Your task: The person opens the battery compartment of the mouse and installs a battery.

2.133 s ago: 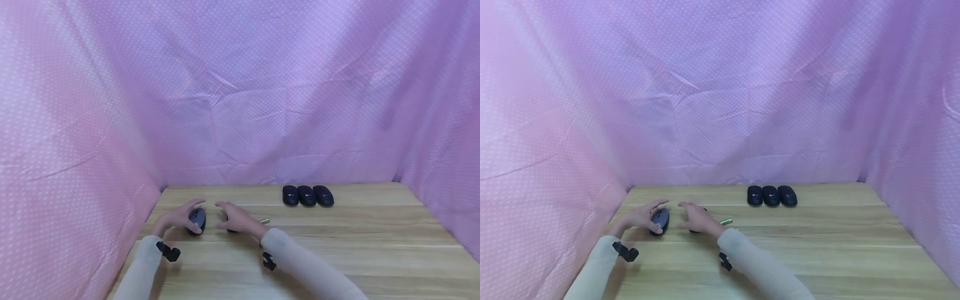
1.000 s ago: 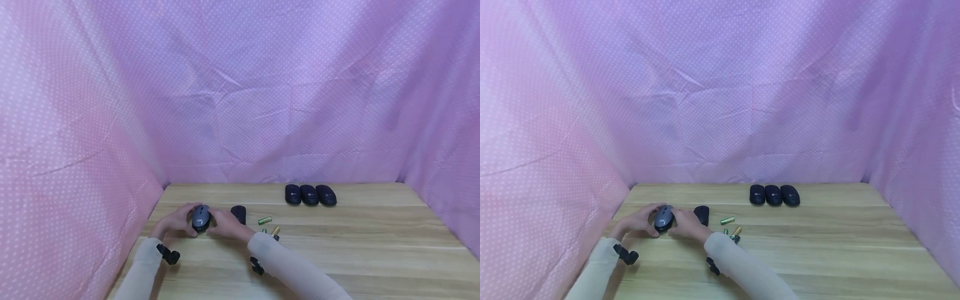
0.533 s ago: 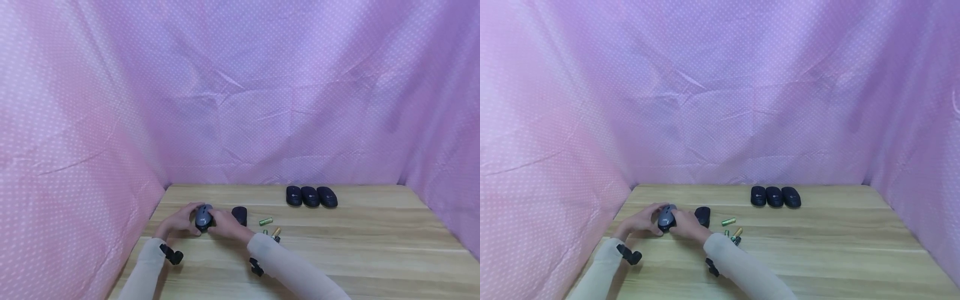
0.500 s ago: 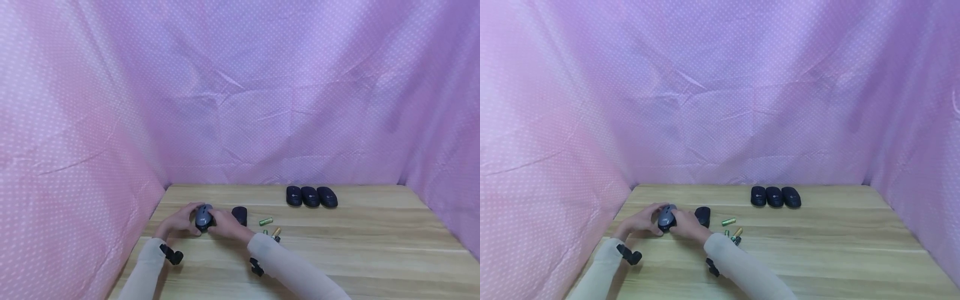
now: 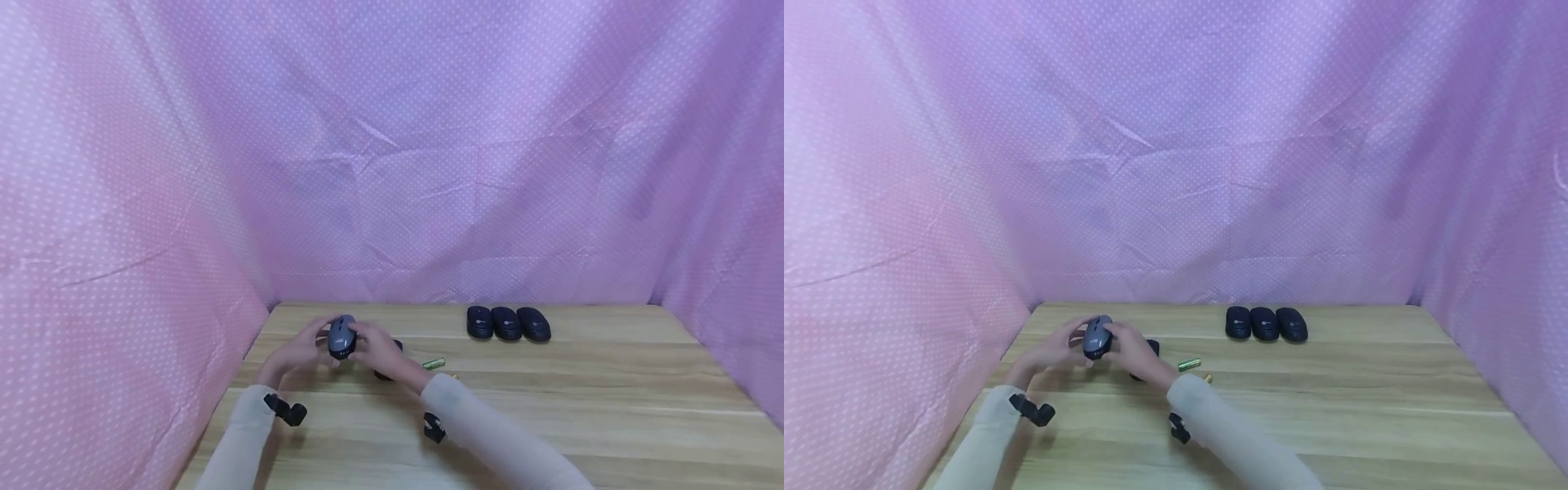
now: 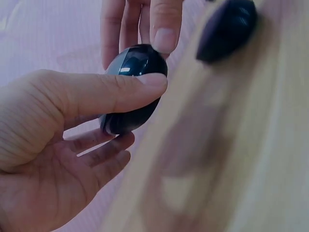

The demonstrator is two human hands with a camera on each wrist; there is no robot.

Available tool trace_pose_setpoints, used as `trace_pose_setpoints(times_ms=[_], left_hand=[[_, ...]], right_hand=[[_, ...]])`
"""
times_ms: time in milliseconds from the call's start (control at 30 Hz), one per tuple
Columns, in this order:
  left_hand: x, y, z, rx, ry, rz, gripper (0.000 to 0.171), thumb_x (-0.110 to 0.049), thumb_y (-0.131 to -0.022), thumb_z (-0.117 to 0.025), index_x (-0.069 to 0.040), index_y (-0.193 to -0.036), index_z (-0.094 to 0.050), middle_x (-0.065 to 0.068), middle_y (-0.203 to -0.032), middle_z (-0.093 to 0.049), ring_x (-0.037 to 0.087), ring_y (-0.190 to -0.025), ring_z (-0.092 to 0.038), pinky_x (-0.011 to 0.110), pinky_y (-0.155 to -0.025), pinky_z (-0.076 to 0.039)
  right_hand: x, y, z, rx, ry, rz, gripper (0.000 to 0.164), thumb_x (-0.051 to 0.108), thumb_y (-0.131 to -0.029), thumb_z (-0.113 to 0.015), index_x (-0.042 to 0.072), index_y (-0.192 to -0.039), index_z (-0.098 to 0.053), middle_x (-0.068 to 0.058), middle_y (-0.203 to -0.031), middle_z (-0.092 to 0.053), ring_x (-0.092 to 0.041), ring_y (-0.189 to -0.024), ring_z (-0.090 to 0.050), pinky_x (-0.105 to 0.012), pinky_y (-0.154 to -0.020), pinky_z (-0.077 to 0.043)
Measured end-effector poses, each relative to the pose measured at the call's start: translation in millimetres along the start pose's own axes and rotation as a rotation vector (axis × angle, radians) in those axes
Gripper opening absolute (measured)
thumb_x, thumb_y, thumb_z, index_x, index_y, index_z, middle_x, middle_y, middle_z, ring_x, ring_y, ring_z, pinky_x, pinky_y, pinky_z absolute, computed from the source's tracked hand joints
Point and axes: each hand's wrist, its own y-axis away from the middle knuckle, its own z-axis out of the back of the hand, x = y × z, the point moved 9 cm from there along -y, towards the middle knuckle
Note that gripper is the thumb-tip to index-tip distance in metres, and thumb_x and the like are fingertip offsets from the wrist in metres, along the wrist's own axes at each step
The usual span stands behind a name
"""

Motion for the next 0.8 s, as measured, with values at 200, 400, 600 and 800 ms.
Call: trace_pose_setpoints(times_ms=[200,400,600,800], left_hand=[[-42.9,-19.5,-6.7,0.021,0.093,-0.147,0.097,0.008,-0.08,-0.078,-0.008,-0.161,-0.028,0.021,-0.164,-0.03,0.051,-0.147,-0.033,0.064,-0.12,-0.028],[-81.1,-33.1,-19.1,-0.01,0.122,-0.179,0.086,-0.005,-0.086,-0.08,-0.014,-0.159,-0.036,0.012,-0.163,-0.037,0.041,-0.148,-0.037,0.058,-0.119,-0.035],[-118.1,-45.6,-37.6,-0.066,0.137,-0.275,0.076,-0.004,-0.088,-0.078,-0.01,-0.155,-0.043,0.015,-0.157,-0.046,0.036,-0.144,-0.044,0.05,-0.119,-0.037],[-148.4,-58.6,-56.0,-0.232,-0.003,-0.383,0.058,0.006,-0.087,-0.075,-0.007,-0.141,-0.059,0.019,-0.138,-0.063,0.037,-0.127,-0.061,0.047,-0.106,-0.053]], right_hand=[[2.9,5.1,44.6,-0.096,-0.07,0.113,0.06,0.0,-0.087,-0.077,-0.008,-0.141,-0.053,-0.027,-0.15,-0.046,-0.039,-0.118,-0.064,-0.045,-0.102,-0.055],[0.0,18.2,91.0,-0.174,-0.124,0.152,0.058,0.005,-0.089,-0.076,-0.006,-0.142,-0.054,-0.024,-0.147,-0.05,-0.036,-0.113,-0.066,-0.042,-0.101,-0.056],[-6.0,33.0,128.0,-0.221,-0.158,0.12,0.055,0.01,-0.091,-0.076,-0.002,-0.141,-0.056,-0.021,-0.14,-0.057,-0.034,-0.115,-0.065,-0.046,-0.104,-0.054],[-12.7,51.0,158.5,-0.258,-0.131,0.037,0.051,0.02,-0.091,-0.078,0.007,-0.137,-0.063,-0.015,-0.134,-0.063,-0.032,-0.12,-0.061,-0.059,-0.106,-0.047]])
